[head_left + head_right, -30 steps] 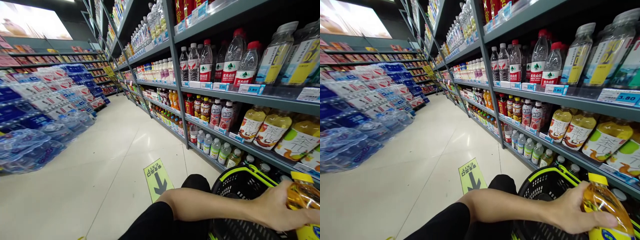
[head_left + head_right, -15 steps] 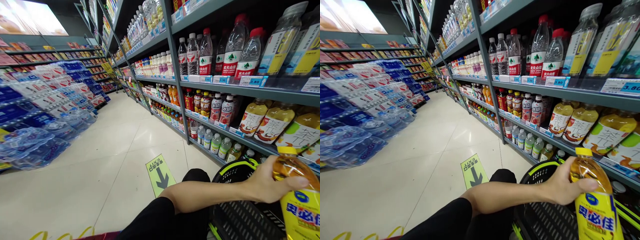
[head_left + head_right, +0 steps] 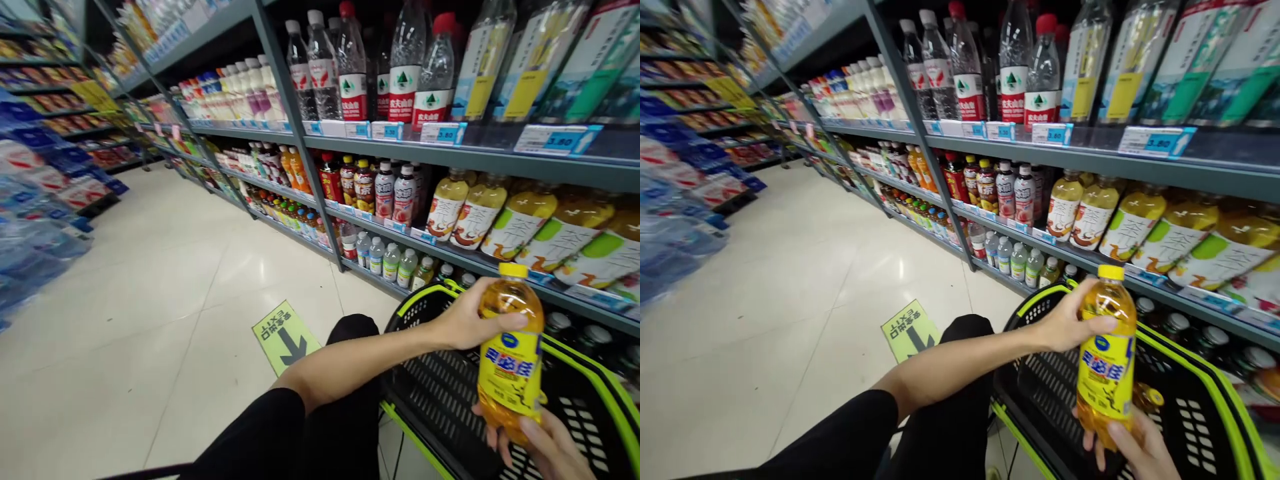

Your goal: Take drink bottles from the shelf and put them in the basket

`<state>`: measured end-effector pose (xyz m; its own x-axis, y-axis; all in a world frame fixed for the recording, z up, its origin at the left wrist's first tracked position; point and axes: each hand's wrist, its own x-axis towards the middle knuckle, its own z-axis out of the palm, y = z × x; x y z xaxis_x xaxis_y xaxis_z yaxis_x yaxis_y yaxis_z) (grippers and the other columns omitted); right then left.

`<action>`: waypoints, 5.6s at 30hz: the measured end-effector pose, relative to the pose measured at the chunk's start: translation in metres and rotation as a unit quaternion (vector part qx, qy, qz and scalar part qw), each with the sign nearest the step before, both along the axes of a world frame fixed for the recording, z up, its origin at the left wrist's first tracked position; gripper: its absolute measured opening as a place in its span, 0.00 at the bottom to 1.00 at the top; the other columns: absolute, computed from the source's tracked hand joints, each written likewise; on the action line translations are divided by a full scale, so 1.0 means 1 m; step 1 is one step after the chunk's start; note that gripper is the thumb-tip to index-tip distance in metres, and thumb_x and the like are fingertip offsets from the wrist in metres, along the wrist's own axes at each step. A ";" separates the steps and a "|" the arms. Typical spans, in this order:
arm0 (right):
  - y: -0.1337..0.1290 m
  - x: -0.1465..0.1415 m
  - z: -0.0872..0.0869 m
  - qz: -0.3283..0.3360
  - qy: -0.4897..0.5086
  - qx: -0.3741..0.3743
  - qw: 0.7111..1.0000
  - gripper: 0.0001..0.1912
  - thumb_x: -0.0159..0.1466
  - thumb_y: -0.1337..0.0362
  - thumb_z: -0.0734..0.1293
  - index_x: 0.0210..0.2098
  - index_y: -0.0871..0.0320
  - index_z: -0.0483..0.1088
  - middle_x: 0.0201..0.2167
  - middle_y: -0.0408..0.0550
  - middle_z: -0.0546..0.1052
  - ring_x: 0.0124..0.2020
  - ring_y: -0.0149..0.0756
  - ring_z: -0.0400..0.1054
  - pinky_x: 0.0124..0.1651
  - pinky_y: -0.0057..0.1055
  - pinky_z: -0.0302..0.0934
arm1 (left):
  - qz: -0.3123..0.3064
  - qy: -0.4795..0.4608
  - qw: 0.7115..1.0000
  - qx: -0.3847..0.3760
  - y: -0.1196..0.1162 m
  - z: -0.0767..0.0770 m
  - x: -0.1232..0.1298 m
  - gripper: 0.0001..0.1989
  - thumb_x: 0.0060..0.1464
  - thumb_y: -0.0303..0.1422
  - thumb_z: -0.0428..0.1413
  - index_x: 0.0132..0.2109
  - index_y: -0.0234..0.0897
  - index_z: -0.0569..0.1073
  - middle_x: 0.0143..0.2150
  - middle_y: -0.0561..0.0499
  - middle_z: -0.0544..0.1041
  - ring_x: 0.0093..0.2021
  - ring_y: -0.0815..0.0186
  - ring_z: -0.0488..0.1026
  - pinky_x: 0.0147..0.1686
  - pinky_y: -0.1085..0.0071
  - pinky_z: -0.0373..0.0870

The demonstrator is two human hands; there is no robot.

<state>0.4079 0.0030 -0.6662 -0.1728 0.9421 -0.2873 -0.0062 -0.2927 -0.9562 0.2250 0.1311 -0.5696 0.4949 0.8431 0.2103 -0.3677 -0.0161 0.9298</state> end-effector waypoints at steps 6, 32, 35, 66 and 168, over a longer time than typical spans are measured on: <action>-0.002 -0.017 0.010 -0.070 -0.068 0.056 0.994 0.27 0.53 0.46 0.79 0.42 0.57 0.74 0.33 0.54 0.83 0.30 0.46 0.78 0.33 0.38 0.74 | -0.021 0.112 0.987 0.115 0.005 0.010 -0.012 0.38 0.48 0.44 0.70 0.60 0.31 0.68 0.54 0.39 0.78 0.51 0.56 0.77 0.53 0.60 0.73; -0.001 -0.020 0.029 0.060 -0.248 0.125 0.959 0.17 0.60 0.59 0.74 0.47 0.57 0.73 0.40 0.45 0.82 0.37 0.38 0.76 0.38 0.30 0.70 | -0.036 0.268 0.939 0.214 0.007 0.008 -0.004 0.27 0.50 0.48 0.66 0.48 0.33 0.73 0.41 0.49 0.80 0.38 0.65 0.75 0.39 0.70 0.72; -0.003 -0.021 0.027 0.003 -0.254 0.142 0.957 0.18 0.60 0.58 0.74 0.46 0.57 0.72 0.38 0.45 0.82 0.34 0.38 0.76 0.37 0.30 0.70 | -0.025 0.247 0.946 0.207 0.010 0.007 -0.004 0.26 0.51 0.46 0.66 0.49 0.32 0.74 0.42 0.48 0.80 0.38 0.65 0.76 0.41 0.69 0.73; 0.002 0.001 0.015 -0.223 -0.560 0.404 0.688 0.32 0.62 0.41 0.73 0.49 0.65 0.72 0.19 0.41 0.73 0.16 0.32 0.66 0.21 0.28 0.58 | -0.041 0.142 0.971 0.185 0.015 0.007 -0.007 0.28 0.50 0.44 0.68 0.51 0.31 0.72 0.48 0.42 0.79 0.46 0.59 0.77 0.48 0.61 0.75; 0.089 0.055 -0.046 0.014 -0.585 0.044 0.810 0.07 0.60 0.63 0.73 0.35 0.60 0.74 0.26 0.44 0.78 0.28 0.32 0.70 0.30 0.26 0.54 | -0.204 0.672 0.663 0.259 0.021 -0.042 0.018 0.19 0.46 0.31 0.67 0.46 0.29 0.84 0.47 0.29 0.83 0.46 0.41 0.82 0.45 0.57 0.77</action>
